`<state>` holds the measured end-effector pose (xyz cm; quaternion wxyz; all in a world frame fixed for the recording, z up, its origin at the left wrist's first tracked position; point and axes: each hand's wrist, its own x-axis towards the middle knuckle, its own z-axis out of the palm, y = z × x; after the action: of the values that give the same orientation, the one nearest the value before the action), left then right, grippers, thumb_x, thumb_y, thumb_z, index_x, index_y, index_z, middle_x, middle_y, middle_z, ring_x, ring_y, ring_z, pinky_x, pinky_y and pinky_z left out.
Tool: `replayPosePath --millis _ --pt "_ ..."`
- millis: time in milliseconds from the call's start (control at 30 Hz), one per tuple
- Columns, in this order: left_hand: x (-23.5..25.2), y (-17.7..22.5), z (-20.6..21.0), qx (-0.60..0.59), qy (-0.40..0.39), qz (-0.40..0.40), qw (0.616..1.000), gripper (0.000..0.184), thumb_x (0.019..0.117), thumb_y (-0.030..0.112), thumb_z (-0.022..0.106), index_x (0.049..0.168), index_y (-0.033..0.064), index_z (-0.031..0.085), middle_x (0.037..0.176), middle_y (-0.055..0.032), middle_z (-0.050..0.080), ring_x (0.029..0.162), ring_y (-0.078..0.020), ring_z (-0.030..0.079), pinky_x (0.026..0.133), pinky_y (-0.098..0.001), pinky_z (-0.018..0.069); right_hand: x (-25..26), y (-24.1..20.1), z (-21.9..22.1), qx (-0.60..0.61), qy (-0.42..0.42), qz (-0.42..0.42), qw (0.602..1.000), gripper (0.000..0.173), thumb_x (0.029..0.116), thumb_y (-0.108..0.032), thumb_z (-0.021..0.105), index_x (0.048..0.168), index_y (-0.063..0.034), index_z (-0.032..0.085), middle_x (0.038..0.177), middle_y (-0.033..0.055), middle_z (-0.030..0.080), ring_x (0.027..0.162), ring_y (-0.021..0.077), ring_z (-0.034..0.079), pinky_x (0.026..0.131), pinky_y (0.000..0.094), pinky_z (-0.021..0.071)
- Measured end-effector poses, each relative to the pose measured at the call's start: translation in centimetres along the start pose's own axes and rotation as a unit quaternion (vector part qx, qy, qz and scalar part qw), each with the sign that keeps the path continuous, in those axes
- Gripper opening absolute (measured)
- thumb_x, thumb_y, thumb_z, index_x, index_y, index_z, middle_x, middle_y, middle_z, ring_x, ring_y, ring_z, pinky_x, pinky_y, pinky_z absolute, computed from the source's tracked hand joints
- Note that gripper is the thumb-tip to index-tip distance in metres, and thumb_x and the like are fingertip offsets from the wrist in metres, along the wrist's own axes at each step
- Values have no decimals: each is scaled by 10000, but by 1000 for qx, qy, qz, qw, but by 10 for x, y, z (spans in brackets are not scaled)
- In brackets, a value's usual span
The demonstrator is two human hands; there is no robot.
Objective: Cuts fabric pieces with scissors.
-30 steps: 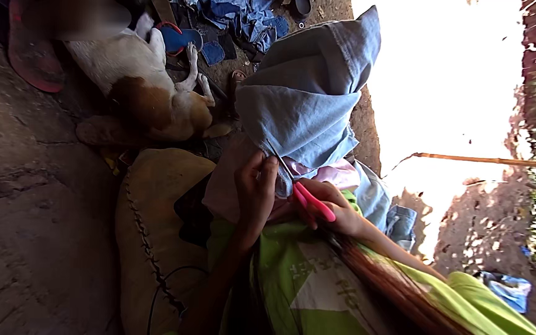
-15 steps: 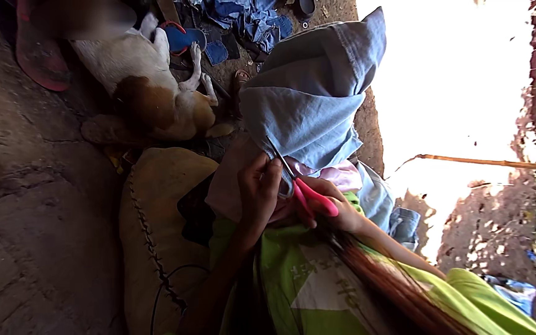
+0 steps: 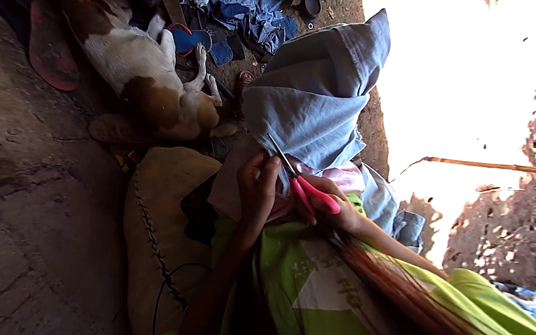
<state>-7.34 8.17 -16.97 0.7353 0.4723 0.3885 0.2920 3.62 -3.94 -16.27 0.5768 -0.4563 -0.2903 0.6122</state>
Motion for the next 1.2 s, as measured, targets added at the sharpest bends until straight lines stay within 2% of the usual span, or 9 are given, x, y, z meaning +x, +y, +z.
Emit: replayPosePath --millis 133,233,400,500,667,767,867,1033,1200 --pt "-2 -2 5 -2 6 13 1000 308 950 44 455 711 215 545 582 151 483 493 73 427 478 -108 371 1 2 0 -27 -1 -7 1000 459 1017 -577 479 1040 -135 603 720 -145 591 623 -75 548 581 117 464" --pt "-4 -3 6 -4 -1 23 1000 318 951 40 463 689 209 529 557 154 468 479 78 426 470 -106 375 1 0 -1 -21 0 1 1000 477 1001 -614 477 1029 -154 600 705 -151 594 613 -73 551 577 117 464" --pt "-5 -1 4 7 9 19 1000 312 924 27 476 676 211 524 554 157 484 493 79 458 485 -111 402 -2 -1 -3 -24 -5 -13 1000 432 1024 -536 496 1027 -123 623 680 -168 563 563 -105 502 510 89 417" --pt "-5 -2 2 9 11 24 1000 313 912 24 474 668 214 520 557 162 473 501 80 453 494 -109 399 -3 -1 -5 -28 -15 -13 999 442 1030 -514 494 1070 -94 626 692 -168 566 571 -112 498 519 83 415" --pt "-4 -5 -2 -10 1 20 1000 303 926 50 488 681 217 549 572 153 514 513 64 497 502 -129 441 4 -3 -3 -5 -16 17 1000 407 1016 -541 511 1033 -148 616 714 -166 587 587 -90 529 538 102 445" --pt "-2 -8 -4 -29 1 21 999 302 913 62 497 664 224 548 571 145 506 507 58 485 496 -129 431 4 -8 -3 8 -12 21 1000 379 1025 -485 523 1039 -123 635 709 -168 569 558 -106 489 496 84 403" --pt "-2 -5 -8 -23 -3 13 1000 297 902 55 494 667 224 560 573 147 504 501 61 471 490 -121 416 1 -8 -2 12 -19 20 1000 381 1033 -454 522 1080 -93 636 722 -163 572 568 -107 493 508 83 409" --pt "2 5 -14 48 2 6 999 240 1006 179 472 794 217 578 628 160 498 560 78 497 539 -111 437 -1 -6 0 -47 -13 21 999 391 1030 -444 504 1116 -80 622 733 -171 584 597 -102 525 537 95 447" --pt "6 10 -13 70 6 15 997 264 995 85 472 755 179 529 593 129 465 509 55 449 498 -111 397 -3 -4 -1 -75 -15 18 997 386 1028 -405 496 1131 -52 615 738 -160 589 605 -100 524 549 100 449"
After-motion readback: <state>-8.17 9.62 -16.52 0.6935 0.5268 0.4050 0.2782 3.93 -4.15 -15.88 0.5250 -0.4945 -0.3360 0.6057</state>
